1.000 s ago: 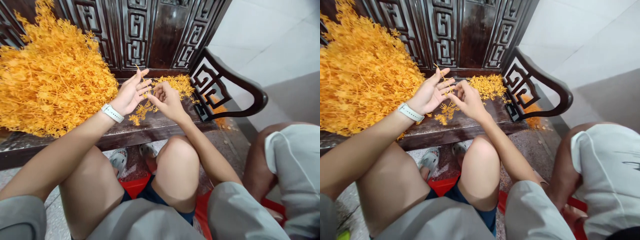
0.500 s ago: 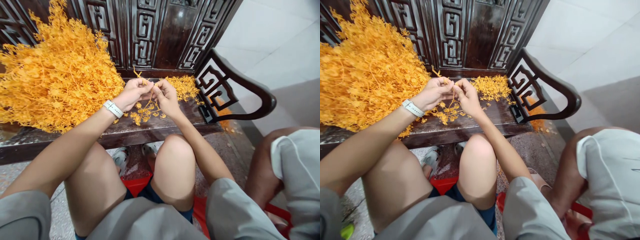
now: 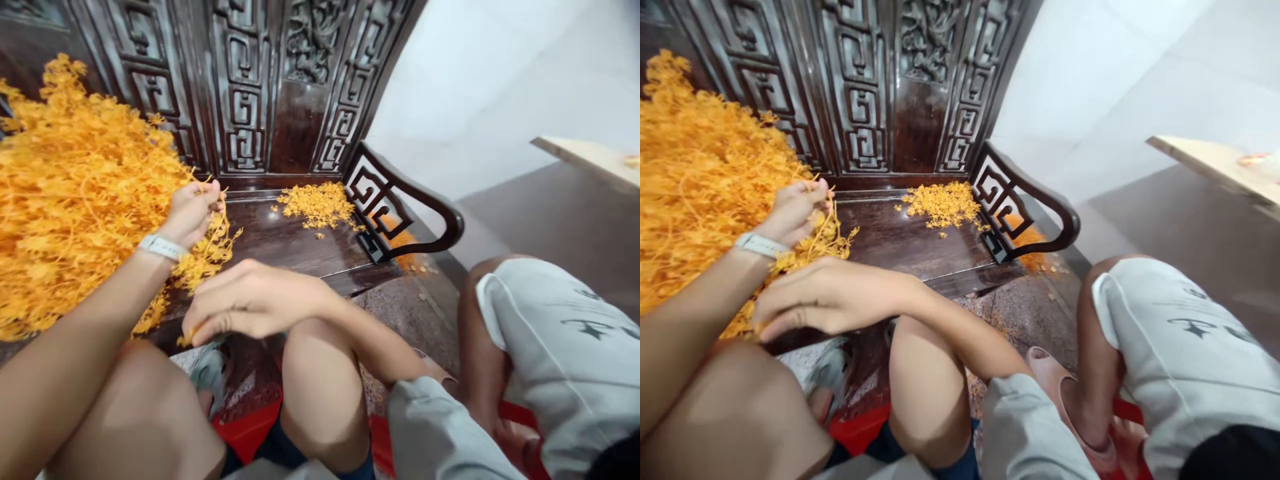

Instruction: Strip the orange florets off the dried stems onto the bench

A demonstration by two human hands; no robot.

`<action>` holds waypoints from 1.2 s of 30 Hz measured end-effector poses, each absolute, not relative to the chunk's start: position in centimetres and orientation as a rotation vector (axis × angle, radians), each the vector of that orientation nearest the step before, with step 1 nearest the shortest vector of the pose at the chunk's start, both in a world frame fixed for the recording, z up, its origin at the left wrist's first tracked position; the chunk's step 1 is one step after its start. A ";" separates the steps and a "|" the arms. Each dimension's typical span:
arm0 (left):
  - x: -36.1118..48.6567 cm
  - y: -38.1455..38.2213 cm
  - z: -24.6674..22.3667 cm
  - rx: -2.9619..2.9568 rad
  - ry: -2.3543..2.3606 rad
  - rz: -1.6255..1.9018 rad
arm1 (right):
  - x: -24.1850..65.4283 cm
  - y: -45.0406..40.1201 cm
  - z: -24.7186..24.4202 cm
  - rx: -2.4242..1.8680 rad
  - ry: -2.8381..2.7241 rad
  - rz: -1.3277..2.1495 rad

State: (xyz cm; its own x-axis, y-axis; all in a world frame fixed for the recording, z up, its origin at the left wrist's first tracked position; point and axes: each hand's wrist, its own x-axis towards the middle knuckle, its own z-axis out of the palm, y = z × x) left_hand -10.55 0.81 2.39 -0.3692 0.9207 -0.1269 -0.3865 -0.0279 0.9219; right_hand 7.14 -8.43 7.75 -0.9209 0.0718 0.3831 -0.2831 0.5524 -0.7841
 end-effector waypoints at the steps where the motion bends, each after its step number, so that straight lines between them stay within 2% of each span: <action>1: -10.8 0.5 2.5 0.684 1.159 1.584 | 7.4 -7.7 7.5 0.019 -2.303 1.286; 4: -10.9 -0.7 2.8 0.795 1.129 1.557 | 9.5 -3.9 5.8 -0.652 -1.747 1.010; 6: -10.6 -1.2 2.8 0.844 1.114 1.543 | 11.2 -1.4 4.4 -0.965 -1.411 0.949; 8: -10.3 -1.3 2.6 0.865 1.098 1.520 | 12.3 0.3 2.8 -1.183 -1.254 1.070; 11: -9.5 -1.0 2.2 0.878 1.081 1.529 | 12.6 0.9 1.0 -1.383 -1.459 1.294; 14: -8.2 -0.9 2.2 0.865 0.997 1.580 | 11.8 0.0 0.7 -1.220 -1.801 1.245; 17: -6.6 -1.2 2.9 0.859 0.896 1.612 | 11.2 -1.1 1.7 -0.965 -1.949 1.045; 20: -5.6 -1.5 3.7 0.913 0.857 1.632 | 11.0 -1.6 2.4 -0.803 -2.038 1.021; 25: -6.6 -0.8 3.9 1.119 0.909 1.702 | 10.4 -0.9 1.6 -0.724 -1.837 1.090; 29: -8.5 0.3 3.0 1.460 1.177 1.805 | 10.4 0.0 1.4 -0.711 -1.542 1.344; 32: -9.1 0.3 2.5 1.714 1.251 1.624 | 10.8 0.4 1.6 -0.657 -1.431 1.519; 36: -8.5 -0.7 2.1 1.773 0.866 1.067 | 11.3 0.4 2.1 -0.712 -1.447 1.589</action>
State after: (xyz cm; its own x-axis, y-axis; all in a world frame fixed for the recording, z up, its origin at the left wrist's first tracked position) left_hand -8.47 -0.67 2.08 0.3910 0.8672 0.3083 0.1231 -0.3813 0.9162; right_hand 11.33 0.36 2.07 -0.4766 0.8695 0.1297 -0.2104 0.0304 -0.9771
